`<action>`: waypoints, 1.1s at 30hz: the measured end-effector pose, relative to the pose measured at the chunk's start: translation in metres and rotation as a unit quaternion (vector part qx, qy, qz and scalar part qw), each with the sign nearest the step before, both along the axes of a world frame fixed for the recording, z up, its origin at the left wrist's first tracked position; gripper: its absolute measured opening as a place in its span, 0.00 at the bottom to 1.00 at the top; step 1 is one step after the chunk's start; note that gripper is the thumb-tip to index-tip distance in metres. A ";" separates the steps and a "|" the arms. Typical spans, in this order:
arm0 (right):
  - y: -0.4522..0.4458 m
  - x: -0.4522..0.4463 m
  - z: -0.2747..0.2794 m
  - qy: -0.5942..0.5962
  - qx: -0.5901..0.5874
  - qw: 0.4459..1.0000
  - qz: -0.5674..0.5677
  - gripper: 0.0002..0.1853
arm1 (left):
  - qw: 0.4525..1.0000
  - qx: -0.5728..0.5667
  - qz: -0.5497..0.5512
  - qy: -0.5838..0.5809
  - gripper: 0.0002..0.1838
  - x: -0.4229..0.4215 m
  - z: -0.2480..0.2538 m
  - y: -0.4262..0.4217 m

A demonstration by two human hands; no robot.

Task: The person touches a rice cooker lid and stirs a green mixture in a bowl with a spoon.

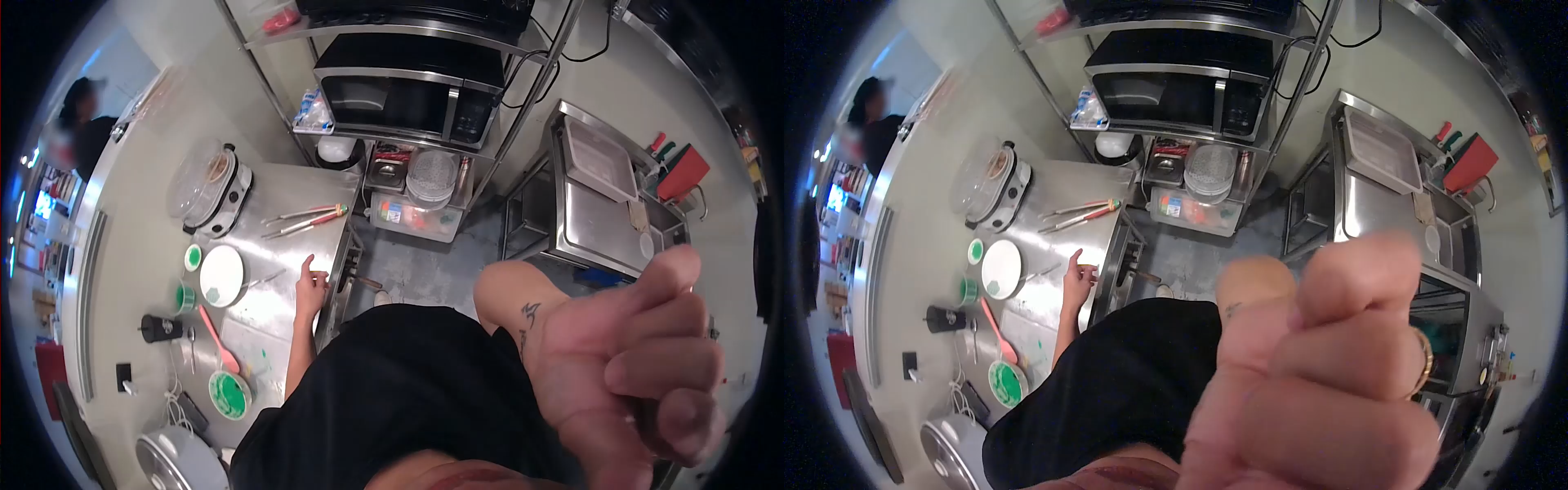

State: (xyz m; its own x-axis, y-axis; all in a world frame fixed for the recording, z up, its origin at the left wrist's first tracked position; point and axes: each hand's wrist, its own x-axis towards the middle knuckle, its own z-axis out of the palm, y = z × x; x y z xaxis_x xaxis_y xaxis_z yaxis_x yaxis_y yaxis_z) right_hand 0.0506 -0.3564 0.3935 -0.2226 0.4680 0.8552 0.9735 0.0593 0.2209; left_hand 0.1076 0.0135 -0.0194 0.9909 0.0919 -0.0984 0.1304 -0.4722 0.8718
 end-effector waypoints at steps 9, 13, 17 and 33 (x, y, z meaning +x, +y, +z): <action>0.071 0.041 -0.010 0.060 0.102 0.986 -0.120 0.38 | 0.998 0.015 -0.054 -0.040 0.27 0.095 -0.019 0.042; 0.100 0.080 -0.018 0.103 0.152 0.968 -0.170 0.36 | 0.998 0.025 -0.054 -0.018 0.26 0.110 -0.023 0.061; 0.121 0.108 -0.021 0.133 0.198 0.950 -0.200 0.34 | 1.000 -0.003 -0.026 0.002 0.22 0.114 -0.019 0.072; 0.124 0.297 -0.042 0.204 0.216 0.954 -0.045 0.07 | 0.987 -0.099 0.125 0.001 0.26 0.161 0.011 0.024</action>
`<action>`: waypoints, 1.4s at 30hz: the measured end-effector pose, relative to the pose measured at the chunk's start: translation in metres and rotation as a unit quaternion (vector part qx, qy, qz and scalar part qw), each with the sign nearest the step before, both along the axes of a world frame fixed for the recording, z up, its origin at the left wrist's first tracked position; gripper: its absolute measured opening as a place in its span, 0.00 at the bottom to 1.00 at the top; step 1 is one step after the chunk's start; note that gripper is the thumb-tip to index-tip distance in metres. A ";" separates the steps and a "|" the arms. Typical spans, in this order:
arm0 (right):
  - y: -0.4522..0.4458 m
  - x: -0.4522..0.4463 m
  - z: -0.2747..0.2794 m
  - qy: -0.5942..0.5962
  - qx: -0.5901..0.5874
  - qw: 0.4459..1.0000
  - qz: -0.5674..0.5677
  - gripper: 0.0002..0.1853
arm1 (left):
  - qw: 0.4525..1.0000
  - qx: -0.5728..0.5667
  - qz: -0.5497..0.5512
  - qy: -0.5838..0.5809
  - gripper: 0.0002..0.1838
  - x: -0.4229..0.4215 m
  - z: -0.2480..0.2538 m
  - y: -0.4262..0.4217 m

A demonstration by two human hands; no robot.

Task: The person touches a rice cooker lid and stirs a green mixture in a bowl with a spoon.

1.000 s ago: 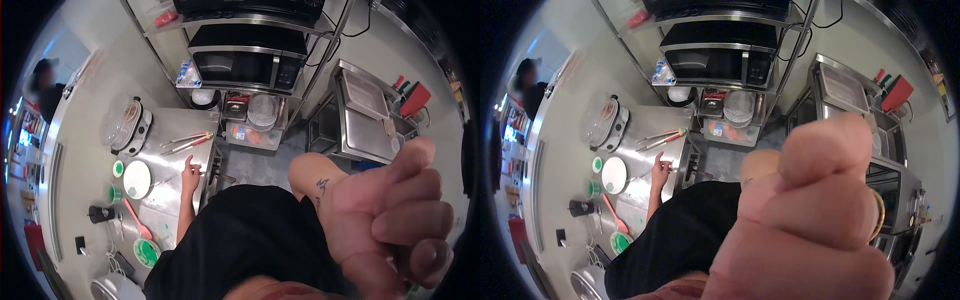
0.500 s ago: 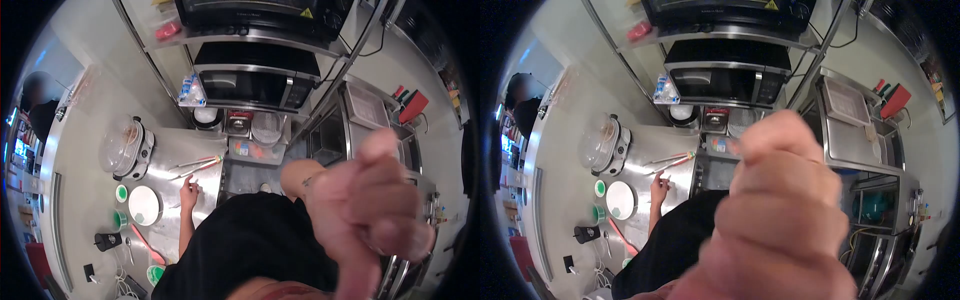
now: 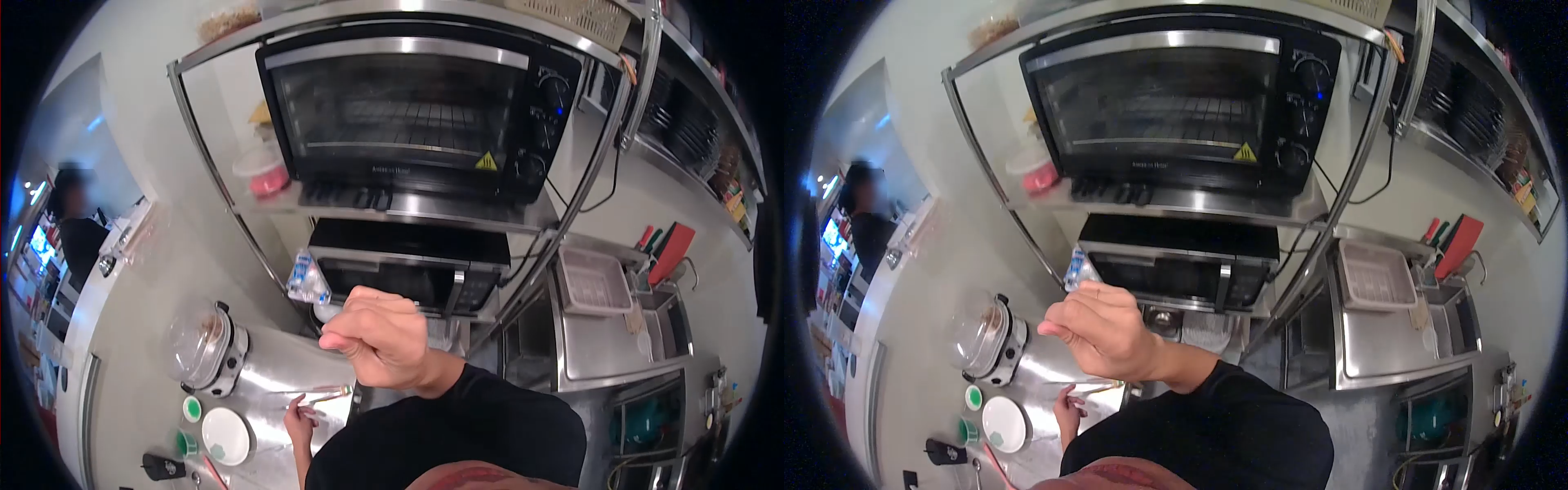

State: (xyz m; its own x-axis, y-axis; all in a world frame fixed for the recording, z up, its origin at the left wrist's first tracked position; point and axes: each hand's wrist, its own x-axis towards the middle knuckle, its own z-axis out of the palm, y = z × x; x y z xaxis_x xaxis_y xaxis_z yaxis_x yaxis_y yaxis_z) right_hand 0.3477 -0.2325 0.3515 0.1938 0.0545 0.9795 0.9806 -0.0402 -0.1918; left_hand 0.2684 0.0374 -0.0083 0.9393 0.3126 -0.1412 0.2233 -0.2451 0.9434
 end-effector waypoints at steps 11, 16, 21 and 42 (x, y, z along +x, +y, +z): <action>-0.021 0.078 -0.040 0.128 -0.130 0.982 0.038 0.06 | 0.995 0.019 0.090 -0.023 0.09 0.040 0.038 -0.012; -0.035 0.089 -0.059 0.206 -0.127 0.970 -0.039 0.13 | 0.993 0.033 0.113 -0.029 0.18 0.039 0.018 0.014; -0.026 0.094 -0.055 0.124 -0.119 0.983 -0.067 0.19 | 0.988 0.117 0.101 -0.002 0.24 0.055 0.009 0.028; 0.001 0.094 -0.064 0.037 -0.094 0.995 -0.004 0.24 | 0.971 0.154 0.103 -0.154 0.09 0.062 0.018 0.026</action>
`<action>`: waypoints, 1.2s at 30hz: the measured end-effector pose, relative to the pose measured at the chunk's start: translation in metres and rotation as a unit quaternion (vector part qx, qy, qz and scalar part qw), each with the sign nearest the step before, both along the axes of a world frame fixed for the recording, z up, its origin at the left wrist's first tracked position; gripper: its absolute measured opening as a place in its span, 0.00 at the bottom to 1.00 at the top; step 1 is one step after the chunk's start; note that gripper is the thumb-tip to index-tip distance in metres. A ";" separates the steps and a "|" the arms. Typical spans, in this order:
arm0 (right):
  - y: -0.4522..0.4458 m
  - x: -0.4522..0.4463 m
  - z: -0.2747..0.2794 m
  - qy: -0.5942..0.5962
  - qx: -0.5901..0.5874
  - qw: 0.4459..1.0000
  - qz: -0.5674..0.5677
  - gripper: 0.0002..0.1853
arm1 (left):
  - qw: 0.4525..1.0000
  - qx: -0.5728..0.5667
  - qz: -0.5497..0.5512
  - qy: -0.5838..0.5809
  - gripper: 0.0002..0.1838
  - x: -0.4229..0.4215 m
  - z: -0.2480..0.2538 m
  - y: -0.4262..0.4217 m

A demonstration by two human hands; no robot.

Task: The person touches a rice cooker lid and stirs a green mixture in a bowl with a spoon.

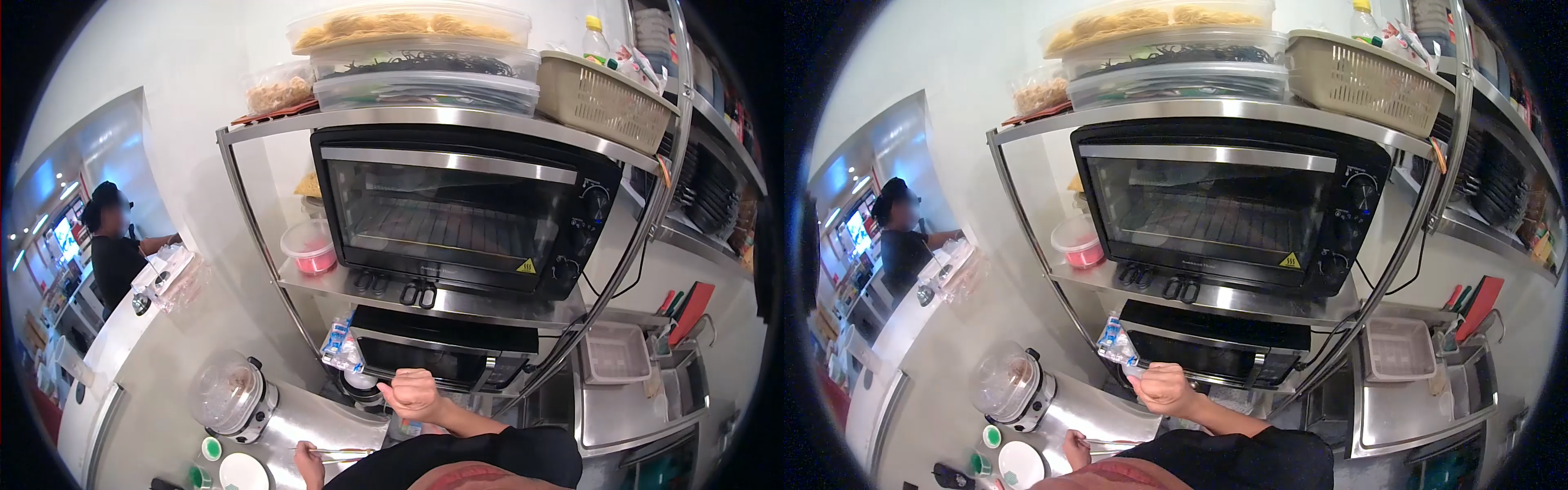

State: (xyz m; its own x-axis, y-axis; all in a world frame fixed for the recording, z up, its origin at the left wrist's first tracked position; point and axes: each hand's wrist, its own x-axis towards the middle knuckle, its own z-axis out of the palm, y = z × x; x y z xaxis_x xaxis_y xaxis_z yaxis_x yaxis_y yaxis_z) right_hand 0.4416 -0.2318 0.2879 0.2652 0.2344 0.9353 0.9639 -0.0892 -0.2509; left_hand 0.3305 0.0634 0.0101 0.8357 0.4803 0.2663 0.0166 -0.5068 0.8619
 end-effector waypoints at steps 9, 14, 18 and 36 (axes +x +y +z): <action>-0.010 -0.009 -0.004 -0.031 -0.010 0.999 0.000 0.23 | 0.990 -0.141 0.029 0.005 0.06 -0.009 0.010 -0.021; -0.018 -0.018 -0.004 -0.024 0.003 1.000 -0.004 0.25 | 0.989 -0.131 -0.012 0.067 0.11 -0.012 0.034 -0.035; -0.033 -0.035 -0.018 0.055 -0.037 0.997 0.047 0.18 | 0.992 -0.067 -0.043 0.099 0.21 -0.017 0.024 -0.042; 0.036 -0.144 -0.142 -0.001 -0.258 0.871 0.419 0.22 | 0.645 -0.706 -0.226 -0.187 0.31 -0.126 0.077 -0.180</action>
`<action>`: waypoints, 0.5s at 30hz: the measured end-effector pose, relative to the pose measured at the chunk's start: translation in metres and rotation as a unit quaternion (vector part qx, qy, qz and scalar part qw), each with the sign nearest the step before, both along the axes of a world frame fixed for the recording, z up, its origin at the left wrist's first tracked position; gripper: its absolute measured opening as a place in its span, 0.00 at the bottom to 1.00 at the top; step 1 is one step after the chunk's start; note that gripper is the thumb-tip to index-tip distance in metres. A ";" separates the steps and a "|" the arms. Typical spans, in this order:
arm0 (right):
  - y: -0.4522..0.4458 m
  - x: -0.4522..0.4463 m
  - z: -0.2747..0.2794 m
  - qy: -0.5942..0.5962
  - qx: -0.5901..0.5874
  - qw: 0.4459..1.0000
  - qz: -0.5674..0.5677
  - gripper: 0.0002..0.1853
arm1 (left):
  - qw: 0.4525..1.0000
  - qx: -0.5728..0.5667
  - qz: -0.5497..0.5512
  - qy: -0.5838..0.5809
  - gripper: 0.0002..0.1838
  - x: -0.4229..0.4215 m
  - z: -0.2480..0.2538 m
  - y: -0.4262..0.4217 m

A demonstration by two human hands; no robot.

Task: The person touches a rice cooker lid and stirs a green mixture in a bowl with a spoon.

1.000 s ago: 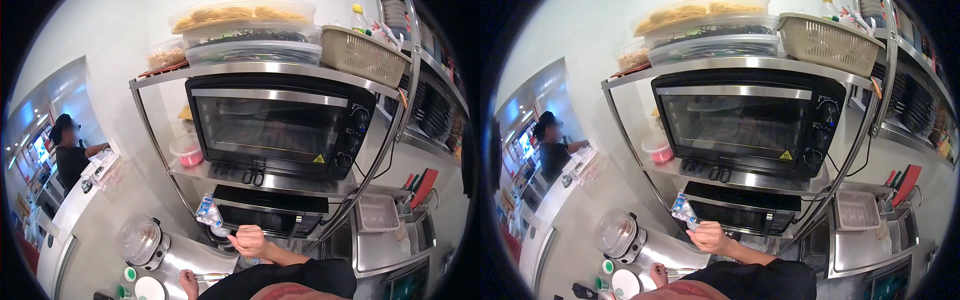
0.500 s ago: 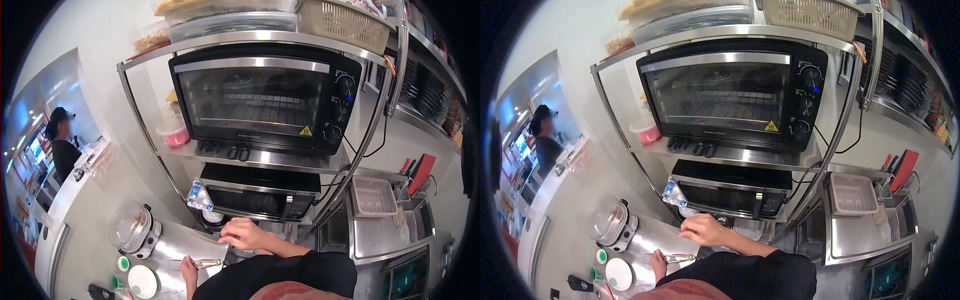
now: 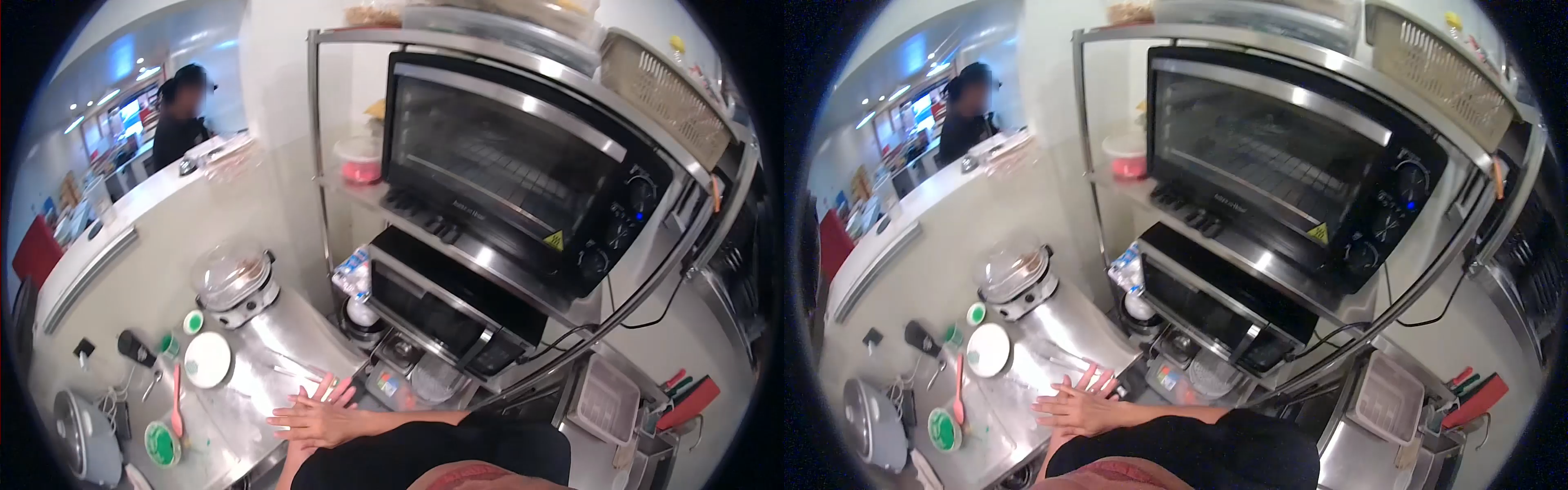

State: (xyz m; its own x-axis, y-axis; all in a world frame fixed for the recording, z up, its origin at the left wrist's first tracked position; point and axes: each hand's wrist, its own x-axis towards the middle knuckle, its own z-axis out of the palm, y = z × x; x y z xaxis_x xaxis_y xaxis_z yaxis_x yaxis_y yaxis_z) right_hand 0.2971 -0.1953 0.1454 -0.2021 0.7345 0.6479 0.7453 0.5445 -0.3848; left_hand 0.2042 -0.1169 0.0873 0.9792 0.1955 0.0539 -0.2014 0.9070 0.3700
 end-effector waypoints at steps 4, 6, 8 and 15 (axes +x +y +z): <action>0.018 -0.036 -0.050 -0.037 0.030 0.998 0.039 0.22 | 0.997 -0.047 -0.004 -0.061 0.35 -0.042 0.013 0.003; 0.022 -0.063 -0.053 -0.046 0.069 0.996 0.044 0.21 | 0.993 -0.073 -0.028 -0.086 0.37 -0.067 0.017 0.007; 0.030 -0.085 -0.061 -0.016 0.084 0.996 0.012 0.21 | 0.984 0.144 0.098 0.040 0.36 -0.093 0.002 0.015; 0.113 -0.180 -0.125 0.464 -0.238 0.836 -0.169 0.23 | 0.935 0.193 0.279 0.104 0.32 -0.232 0.023 0.052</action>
